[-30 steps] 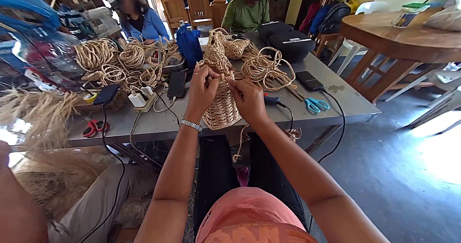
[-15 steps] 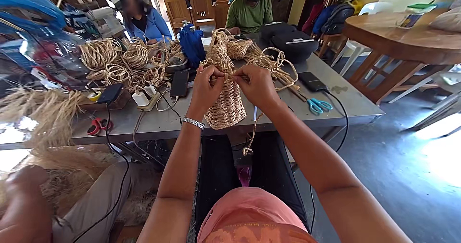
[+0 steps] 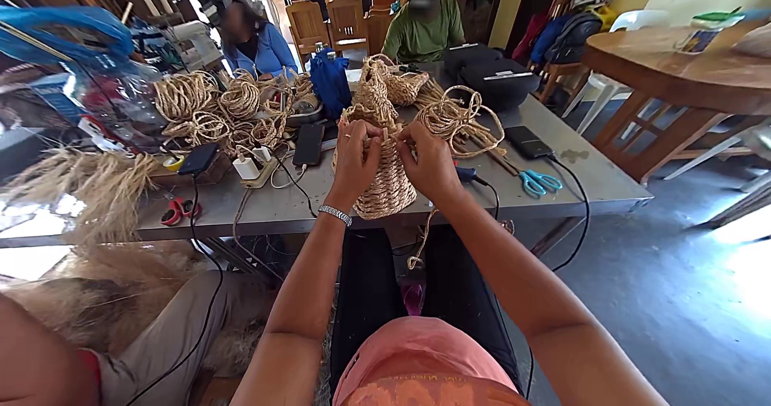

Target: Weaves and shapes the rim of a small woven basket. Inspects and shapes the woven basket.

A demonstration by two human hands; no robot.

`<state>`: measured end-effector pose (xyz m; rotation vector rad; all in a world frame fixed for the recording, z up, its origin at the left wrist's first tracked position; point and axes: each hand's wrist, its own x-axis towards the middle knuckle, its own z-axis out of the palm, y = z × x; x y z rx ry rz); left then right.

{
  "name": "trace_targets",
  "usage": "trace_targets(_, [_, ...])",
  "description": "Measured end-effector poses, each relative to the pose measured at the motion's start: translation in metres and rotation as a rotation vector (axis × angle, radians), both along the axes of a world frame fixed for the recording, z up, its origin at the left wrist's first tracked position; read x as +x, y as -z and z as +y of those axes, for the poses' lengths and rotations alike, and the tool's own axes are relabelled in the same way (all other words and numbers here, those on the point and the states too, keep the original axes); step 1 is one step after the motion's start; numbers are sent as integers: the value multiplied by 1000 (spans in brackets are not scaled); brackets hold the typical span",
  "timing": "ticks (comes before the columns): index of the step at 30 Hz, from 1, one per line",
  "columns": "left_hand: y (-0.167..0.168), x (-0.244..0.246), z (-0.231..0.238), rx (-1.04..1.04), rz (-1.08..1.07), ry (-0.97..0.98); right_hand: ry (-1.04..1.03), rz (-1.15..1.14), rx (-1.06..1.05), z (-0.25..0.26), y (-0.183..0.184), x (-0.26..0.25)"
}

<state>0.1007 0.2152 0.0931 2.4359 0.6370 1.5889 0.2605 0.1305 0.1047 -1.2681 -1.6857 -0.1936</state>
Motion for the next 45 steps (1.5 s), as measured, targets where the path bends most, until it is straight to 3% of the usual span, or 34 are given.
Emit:
trace_targets(6, [2, -6, 2, -127, -184, 258, -28, -39, -35, 2, -1, -2])
trace_targets(11, [19, -1, 13, 75, -167, 64, 0, -18, 46, 6, 9, -6])
trace_targets(17, [33, 12, 11, 33, -211, -59, 28, -27, 42, 7, 12, -8])
trace_targets(23, [37, 11, 7, -7, -229, -60, 51, -29, 38, 5, 14, -13])
trace_targets(27, [34, 4, 8, -119, -227, 66, 14, -14, 57, 7, 14, -9])
trace_targets(33, [25, -10, 7, -233, -228, 192, -26, -114, -119, 3, -14, 4])
trace_targets(39, [27, -7, 9, -164, -192, 138, -5, -277, -269, 7, -57, 12])
trace_targets(45, [27, -6, 9, -165, -207, 122, 40, -361, -261, -1, -90, -5])
